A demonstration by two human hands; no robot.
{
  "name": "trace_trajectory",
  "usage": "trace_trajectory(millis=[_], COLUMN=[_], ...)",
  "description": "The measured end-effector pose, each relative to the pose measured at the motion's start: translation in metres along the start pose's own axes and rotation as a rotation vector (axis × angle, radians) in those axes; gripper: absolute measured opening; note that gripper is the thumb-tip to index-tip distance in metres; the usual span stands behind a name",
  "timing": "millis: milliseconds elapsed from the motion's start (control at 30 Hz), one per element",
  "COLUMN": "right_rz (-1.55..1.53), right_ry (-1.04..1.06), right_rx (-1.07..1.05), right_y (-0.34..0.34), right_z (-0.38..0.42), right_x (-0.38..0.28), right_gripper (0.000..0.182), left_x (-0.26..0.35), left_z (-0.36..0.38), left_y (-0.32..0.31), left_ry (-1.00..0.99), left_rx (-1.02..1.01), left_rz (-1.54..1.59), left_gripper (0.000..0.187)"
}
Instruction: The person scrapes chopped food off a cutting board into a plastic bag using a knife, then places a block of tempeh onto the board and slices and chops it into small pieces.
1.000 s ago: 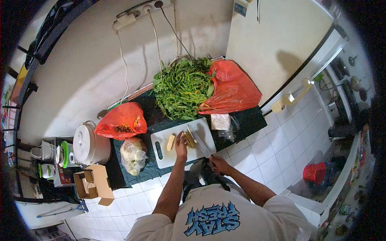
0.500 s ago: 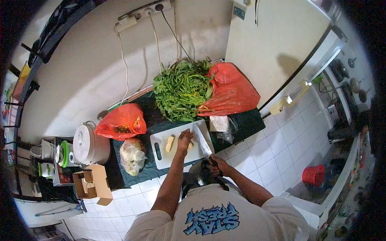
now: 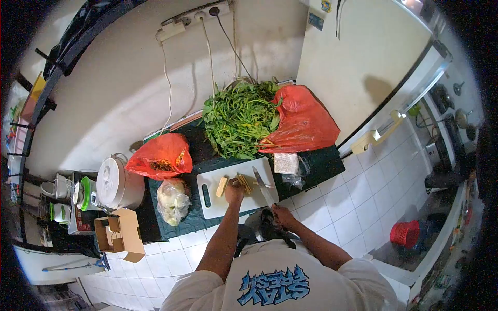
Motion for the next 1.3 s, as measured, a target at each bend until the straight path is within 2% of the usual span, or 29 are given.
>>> trace_trajectory(millis=[167, 233, 267, 300, 367, 433, 533, 667, 767, 867, 967, 1033, 1100, 1167, 1300], right_rz=[0.035, 0.435, 0.436, 0.317, 0.193, 0.380, 0.288, 0.331, 0.380, 0.567, 0.461, 0.473, 0.456, 0.438, 0.338], right_ry=[0.039, 0.092, 0.091, -0.166, -0.424, -0.239, -0.158, -0.184, -0.119, -0.021, -0.033, -0.170, -0.203, -0.240, -0.236], right_rx=[-0.038, -0.006, -0.006, -0.026, -0.049, -0.050, 0.012, 0.048, -0.058, 0.080, -0.014, -0.092, -0.039, 0.012, -0.016], right_y=[-0.001, -0.005, -0.008, -0.011, -0.020, -0.025, -0.036, -0.034, -0.037, -0.040, -0.036, -0.034, -0.038, -0.037, -0.033], right_z=[-0.003, -0.005, -0.007, -0.011, -0.012, -0.015, -0.016, -0.013, -0.013, -0.010, -0.014, -0.013, -0.016, -0.016, -0.014], right_x=[-0.010, -0.009, -0.009, -0.006, -0.008, -0.018, -0.021, -0.036, -0.029, -0.029, -0.037, -0.051, -0.041, -0.039, -0.063], right_gripper=[0.041, 0.045, 0.045, 0.046, 0.049, 0.050, 0.053, 0.054, 0.055, 0.056, 0.059, 0.060, 0.061, 0.062, 0.062], left_x=[-0.022, -0.025, -0.025, -0.026, -0.032, -0.028, -0.026, -0.020, -0.033, -0.034, -0.052, -0.037, -0.036, -0.059, -0.026], left_z=[-0.009, -0.007, -0.007, -0.009, -0.009, -0.008, -0.005, -0.002, -0.008, -0.007, -0.012, -0.006, -0.006, -0.015, -0.006], left_y=[-0.011, -0.010, -0.010, -0.013, -0.015, -0.014, -0.013, -0.011, -0.022, -0.021, -0.031, -0.021, -0.020, -0.037, -0.011], left_ry=[-0.050, -0.029, -0.012, -0.012, -0.047, -0.015, -0.001, 0.019, 0.045, 0.043, 0.104, 0.100, 0.101, 0.073, 0.033], left_rx=[0.002, -0.017, -0.036, -0.035, 0.025, 0.023, 0.034, 0.053, 0.043, 0.042, 0.021, 0.017, 0.011, 0.051, 0.048], left_rz=[-0.047, 0.000, 0.048, 0.050, 0.053, 0.074, 0.127, 0.092, 0.066, 0.137, 0.186, 0.120, 0.051, 0.192, 0.071], left_gripper=[0.041, 0.041, 0.040, 0.040, 0.042, 0.042, 0.040, 0.034, 0.033, 0.036, 0.038, 0.038, 0.037, 0.036, 0.035])
Point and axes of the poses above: each hand's wrist, its own z-axis away from the middle knuckle, its own y-axis out of the back of the hand, x = y × z, the point moved 3 cm from there along -z, towards the middle knuckle, and after that the axes turned 1 degree about -z, right-handed, at the moved point
